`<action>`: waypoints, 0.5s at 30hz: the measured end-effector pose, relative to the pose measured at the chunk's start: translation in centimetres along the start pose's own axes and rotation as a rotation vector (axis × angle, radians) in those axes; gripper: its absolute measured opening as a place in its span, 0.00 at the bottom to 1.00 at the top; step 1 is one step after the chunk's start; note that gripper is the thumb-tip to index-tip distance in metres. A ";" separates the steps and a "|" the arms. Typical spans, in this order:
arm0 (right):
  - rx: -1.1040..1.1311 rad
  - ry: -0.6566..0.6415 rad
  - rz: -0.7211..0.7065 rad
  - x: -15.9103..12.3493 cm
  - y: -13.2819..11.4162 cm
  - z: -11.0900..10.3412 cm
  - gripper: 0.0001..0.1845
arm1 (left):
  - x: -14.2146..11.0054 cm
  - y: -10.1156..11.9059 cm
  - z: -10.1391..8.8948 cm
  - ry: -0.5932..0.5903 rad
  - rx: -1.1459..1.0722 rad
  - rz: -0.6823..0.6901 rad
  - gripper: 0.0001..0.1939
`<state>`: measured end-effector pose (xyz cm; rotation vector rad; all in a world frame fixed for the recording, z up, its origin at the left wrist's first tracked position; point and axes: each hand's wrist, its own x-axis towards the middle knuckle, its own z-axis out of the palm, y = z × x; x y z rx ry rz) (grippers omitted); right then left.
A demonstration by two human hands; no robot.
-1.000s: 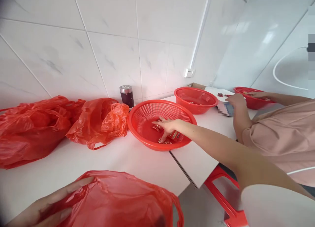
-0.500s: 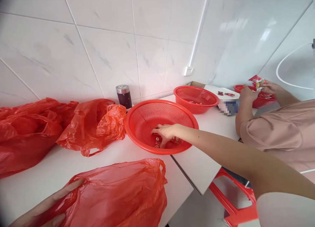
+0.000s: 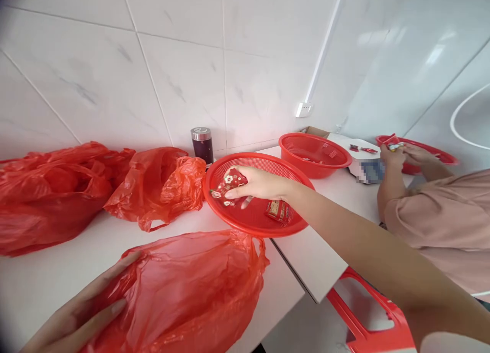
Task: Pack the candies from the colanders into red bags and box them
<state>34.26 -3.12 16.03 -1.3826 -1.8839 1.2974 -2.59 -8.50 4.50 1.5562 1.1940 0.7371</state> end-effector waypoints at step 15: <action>-0.659 0.314 0.080 -1.4 2.0 1.3 0.24 | -1.3 1.8 0.4 -0.150 0.277 0.220 0.32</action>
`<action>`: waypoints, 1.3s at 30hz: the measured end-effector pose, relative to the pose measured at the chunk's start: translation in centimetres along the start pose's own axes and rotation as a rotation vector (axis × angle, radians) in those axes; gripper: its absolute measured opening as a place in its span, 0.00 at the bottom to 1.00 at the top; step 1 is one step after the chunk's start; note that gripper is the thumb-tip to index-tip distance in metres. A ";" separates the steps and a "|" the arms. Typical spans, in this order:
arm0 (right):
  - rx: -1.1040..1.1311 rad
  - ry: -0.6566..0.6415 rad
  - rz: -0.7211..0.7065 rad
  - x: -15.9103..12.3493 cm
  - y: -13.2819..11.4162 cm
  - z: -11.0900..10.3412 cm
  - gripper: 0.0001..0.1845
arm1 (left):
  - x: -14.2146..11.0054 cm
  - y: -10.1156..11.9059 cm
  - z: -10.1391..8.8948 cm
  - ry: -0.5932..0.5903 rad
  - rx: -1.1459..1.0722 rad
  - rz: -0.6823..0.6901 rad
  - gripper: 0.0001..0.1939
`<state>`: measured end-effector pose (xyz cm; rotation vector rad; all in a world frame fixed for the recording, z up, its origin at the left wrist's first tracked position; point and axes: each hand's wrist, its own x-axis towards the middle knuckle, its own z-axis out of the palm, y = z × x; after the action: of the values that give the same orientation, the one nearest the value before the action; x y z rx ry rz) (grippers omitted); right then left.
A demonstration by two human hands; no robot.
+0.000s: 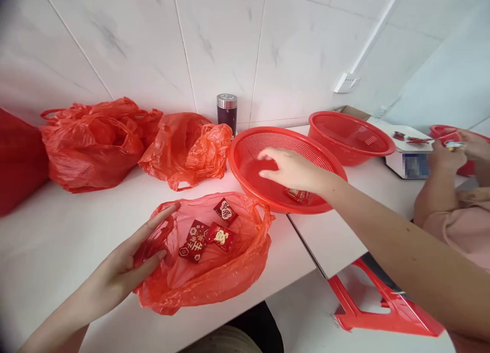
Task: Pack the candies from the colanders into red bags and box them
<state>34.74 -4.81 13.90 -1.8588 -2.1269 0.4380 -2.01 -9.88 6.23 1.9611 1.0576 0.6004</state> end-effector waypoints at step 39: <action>-0.237 -0.472 -0.227 -12.8 -6.1 5.2 0.11 | -0.4 -0.7 -2.0 -0.014 0.120 -0.225 0.32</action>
<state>28.82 -18.47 11.41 -1.7266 -2.7737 0.6479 -4.02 -9.15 6.76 1.9096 1.3107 0.4078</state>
